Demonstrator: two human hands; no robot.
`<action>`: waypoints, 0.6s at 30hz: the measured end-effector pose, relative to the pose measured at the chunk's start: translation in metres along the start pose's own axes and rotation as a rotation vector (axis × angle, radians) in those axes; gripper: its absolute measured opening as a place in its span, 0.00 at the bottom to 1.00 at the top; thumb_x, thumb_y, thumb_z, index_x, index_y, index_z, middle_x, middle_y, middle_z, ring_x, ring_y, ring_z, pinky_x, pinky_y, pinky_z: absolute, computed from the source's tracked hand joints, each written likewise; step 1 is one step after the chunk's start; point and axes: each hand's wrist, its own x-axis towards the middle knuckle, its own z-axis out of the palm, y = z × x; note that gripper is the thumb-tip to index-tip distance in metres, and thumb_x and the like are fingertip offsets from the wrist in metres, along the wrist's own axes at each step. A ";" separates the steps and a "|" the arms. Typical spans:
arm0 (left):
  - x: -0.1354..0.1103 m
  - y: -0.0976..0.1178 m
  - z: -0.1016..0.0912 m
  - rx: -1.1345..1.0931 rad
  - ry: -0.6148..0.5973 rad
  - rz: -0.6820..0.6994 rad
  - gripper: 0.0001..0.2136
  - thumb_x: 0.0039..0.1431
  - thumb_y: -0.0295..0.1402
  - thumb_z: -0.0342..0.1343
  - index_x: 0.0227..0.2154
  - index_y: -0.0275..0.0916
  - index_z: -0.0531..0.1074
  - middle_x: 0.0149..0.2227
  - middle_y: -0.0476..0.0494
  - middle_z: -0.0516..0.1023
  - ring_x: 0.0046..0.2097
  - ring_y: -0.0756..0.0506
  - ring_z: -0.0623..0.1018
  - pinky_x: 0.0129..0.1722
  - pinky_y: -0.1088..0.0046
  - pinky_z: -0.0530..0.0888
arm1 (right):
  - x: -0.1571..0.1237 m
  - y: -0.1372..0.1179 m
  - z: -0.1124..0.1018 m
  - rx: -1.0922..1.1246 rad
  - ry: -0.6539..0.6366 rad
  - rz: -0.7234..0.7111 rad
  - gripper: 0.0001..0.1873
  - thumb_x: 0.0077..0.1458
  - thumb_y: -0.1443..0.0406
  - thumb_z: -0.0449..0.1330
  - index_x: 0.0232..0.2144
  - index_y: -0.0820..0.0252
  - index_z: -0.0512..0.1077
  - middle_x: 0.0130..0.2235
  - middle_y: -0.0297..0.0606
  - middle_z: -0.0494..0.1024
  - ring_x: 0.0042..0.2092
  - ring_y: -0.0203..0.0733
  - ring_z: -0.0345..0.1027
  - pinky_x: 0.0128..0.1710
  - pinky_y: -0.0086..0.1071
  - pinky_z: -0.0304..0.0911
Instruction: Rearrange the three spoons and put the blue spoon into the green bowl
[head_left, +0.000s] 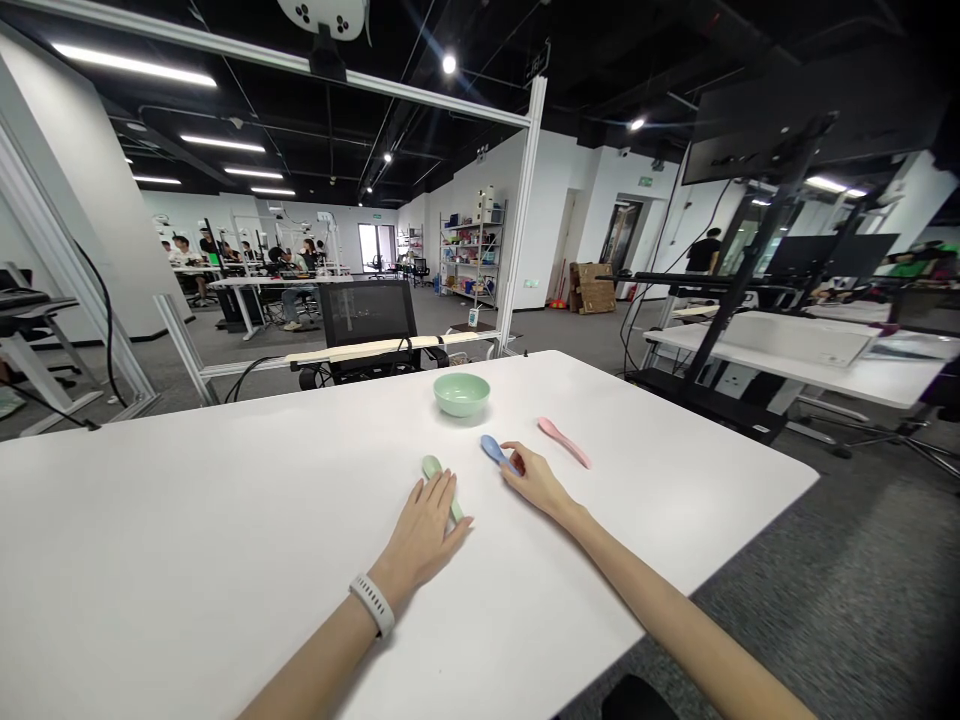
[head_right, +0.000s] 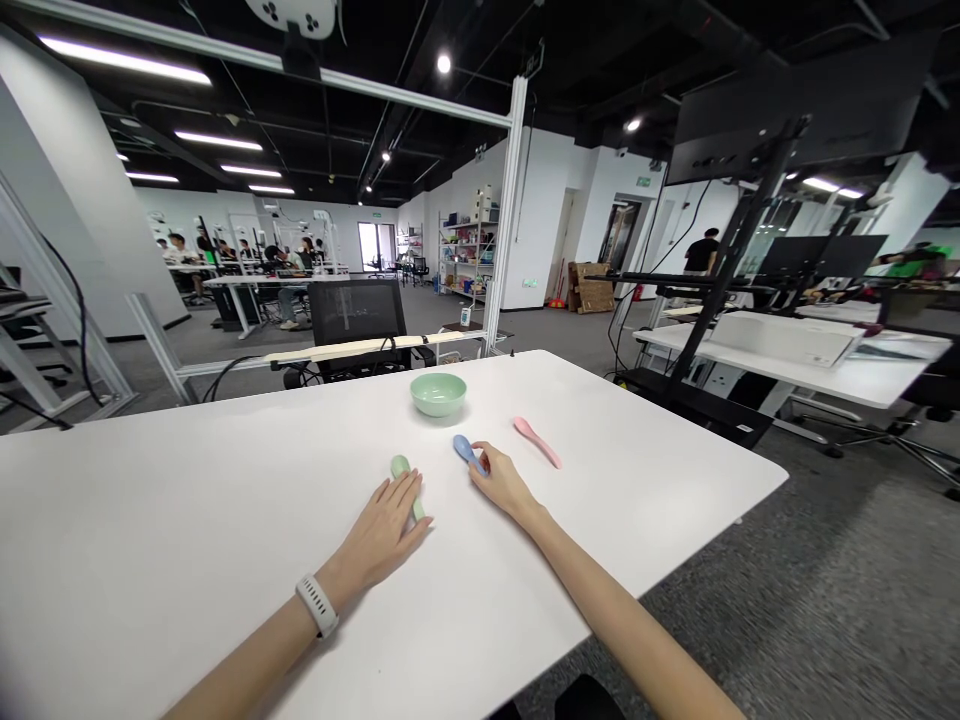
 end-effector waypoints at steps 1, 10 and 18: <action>0.000 0.000 0.000 0.000 -0.004 -0.002 0.33 0.71 0.52 0.40 0.70 0.35 0.58 0.73 0.32 0.62 0.74 0.36 0.62 0.72 0.49 0.62 | 0.000 0.000 0.000 0.000 0.000 0.003 0.23 0.58 0.56 0.55 0.51 0.61 0.73 0.31 0.31 0.72 0.31 0.40 0.64 0.35 0.34 0.62; 0.001 -0.010 -0.015 0.053 0.095 0.035 0.35 0.70 0.52 0.40 0.74 0.39 0.47 0.74 0.33 0.58 0.75 0.38 0.60 0.73 0.49 0.61 | 0.002 0.001 0.000 0.009 0.029 0.033 0.26 0.61 0.50 0.56 0.52 0.61 0.74 0.31 0.33 0.74 0.31 0.41 0.67 0.35 0.35 0.64; -0.070 -0.129 -0.079 0.256 0.249 -0.281 0.35 0.70 0.50 0.34 0.69 0.29 0.59 0.71 0.29 0.65 0.72 0.36 0.65 0.71 0.50 0.64 | 0.028 0.026 -0.020 -0.120 0.020 -0.047 0.24 0.67 0.54 0.51 0.55 0.60 0.75 0.50 0.50 0.81 0.50 0.52 0.75 0.53 0.45 0.68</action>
